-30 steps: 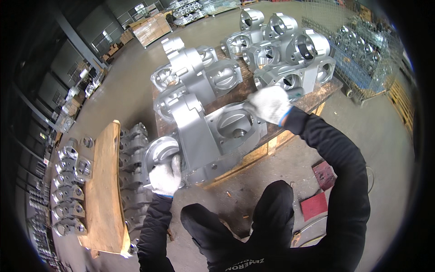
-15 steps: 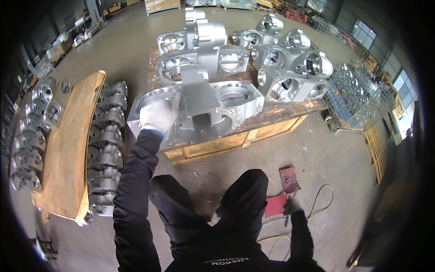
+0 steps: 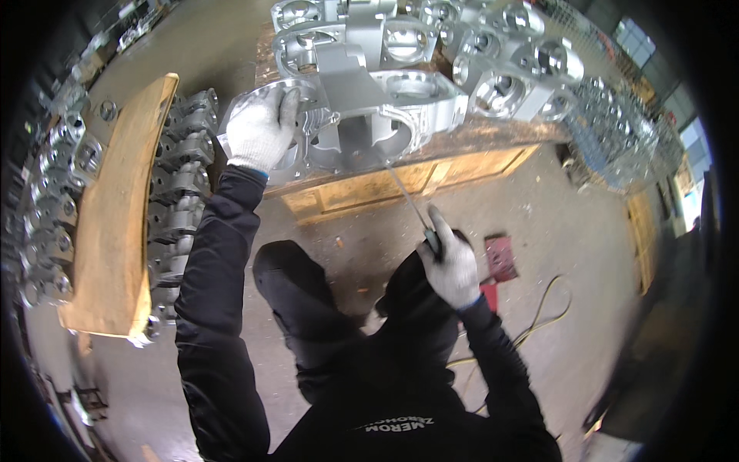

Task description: The person kneels on the floor and uses a metal file to deburr the edges of several silver metal parts. They rotate each part to access different edges, then place the finished pieces on a wooden pallet.

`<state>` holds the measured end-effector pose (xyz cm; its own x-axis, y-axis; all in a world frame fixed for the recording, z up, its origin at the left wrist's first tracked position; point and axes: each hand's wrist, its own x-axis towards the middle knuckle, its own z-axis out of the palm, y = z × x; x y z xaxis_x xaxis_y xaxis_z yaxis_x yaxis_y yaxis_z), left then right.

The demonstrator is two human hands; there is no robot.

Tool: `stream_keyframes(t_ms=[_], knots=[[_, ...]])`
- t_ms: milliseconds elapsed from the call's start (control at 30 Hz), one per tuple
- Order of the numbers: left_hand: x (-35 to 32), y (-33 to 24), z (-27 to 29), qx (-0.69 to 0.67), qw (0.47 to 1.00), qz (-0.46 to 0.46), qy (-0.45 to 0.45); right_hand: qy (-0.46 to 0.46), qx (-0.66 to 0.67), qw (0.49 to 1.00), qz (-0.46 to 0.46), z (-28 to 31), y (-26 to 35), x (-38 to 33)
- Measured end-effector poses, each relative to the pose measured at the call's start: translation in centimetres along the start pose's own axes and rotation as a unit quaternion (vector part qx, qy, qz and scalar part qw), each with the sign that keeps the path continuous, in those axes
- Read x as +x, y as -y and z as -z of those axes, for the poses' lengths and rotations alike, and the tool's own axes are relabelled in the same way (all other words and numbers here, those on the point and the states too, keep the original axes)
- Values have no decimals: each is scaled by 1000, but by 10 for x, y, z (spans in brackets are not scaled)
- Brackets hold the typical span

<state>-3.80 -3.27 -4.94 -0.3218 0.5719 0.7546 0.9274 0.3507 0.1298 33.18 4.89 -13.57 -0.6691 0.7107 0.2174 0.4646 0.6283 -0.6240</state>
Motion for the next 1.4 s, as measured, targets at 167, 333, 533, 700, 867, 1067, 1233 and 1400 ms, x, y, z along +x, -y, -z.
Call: stream_keyframes(t_ms=[167, 333, 533, 700, 867, 1067, 1233, 1400], knots=[[-12, 11, 10, -11, 996, -37, 80, -35, -64, 991, 115, -11, 43, 40], [-11, 10, 3, 6, 998, -38, 56, 125, -187, 965, 134, -6, 52, 66], [-11, 12, 0, 2, 996, -81, 25, 77, -175, 973, 132, -8, 61, 71], [-15, 11, -2, 8, 998, -48, 31, 26, -189, 977, 101, -14, 44, 79], [-13, 13, -7, -22, 999, -31, 34, 68, 287, 956, -3, -55, 31, 99], [-16, 19, -13, -15, 999, -11, 38, 41, 532, 832, -148, -86, 95, 100], [-15, 17, -14, 8, 999, 13, 39, -56, 501, 859, -88, -99, 109, 96], [-13, 12, -14, 37, 998, 33, 47, -37, 529, 846, -55, -102, 103, 89]])
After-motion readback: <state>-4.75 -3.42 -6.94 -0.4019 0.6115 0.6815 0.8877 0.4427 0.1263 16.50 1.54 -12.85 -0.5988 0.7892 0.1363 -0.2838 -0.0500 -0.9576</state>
